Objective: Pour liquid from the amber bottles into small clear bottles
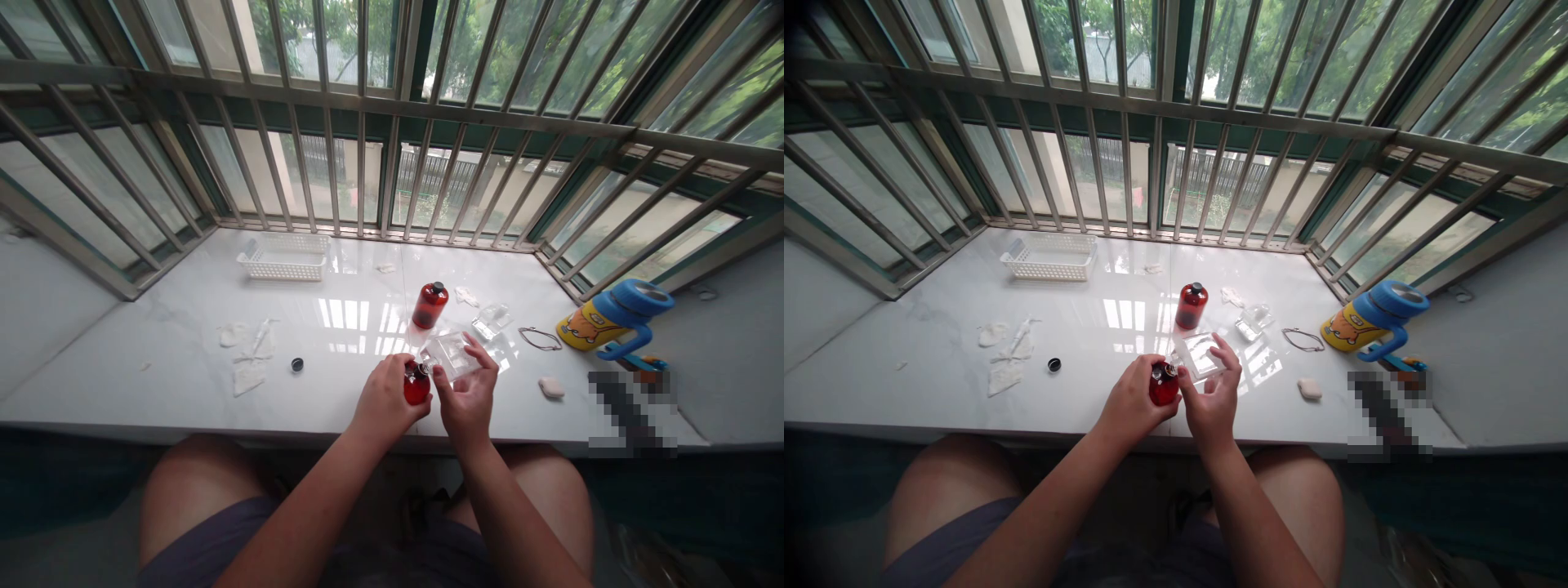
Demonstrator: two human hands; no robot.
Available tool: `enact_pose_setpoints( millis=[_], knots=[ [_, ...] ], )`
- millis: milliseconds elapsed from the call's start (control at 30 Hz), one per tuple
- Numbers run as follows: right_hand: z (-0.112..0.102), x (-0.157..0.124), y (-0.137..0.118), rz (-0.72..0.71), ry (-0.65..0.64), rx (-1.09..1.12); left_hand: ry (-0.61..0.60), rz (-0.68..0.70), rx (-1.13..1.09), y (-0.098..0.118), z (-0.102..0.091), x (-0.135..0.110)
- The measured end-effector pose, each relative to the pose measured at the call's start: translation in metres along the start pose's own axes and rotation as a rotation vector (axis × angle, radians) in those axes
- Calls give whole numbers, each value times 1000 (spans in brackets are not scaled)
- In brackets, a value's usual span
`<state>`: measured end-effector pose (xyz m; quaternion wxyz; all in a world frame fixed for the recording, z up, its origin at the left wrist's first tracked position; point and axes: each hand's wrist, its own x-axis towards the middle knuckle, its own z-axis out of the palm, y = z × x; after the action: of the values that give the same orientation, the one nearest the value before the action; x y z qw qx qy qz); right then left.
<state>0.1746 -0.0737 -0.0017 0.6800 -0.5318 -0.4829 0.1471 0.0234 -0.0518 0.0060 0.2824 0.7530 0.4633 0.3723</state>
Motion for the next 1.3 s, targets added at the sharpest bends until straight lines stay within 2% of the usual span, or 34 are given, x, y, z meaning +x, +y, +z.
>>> enact_pose_setpoints(
  millis=[467, 1300],
  knots=[
    [-1, 2, -2, -3, -5, -10, 11, 0, -3, -2, 1, 0],
    [-2, 6, -6, -109, -39, -13, 17, -4, -13, -3, 0, -1]
  ],
)
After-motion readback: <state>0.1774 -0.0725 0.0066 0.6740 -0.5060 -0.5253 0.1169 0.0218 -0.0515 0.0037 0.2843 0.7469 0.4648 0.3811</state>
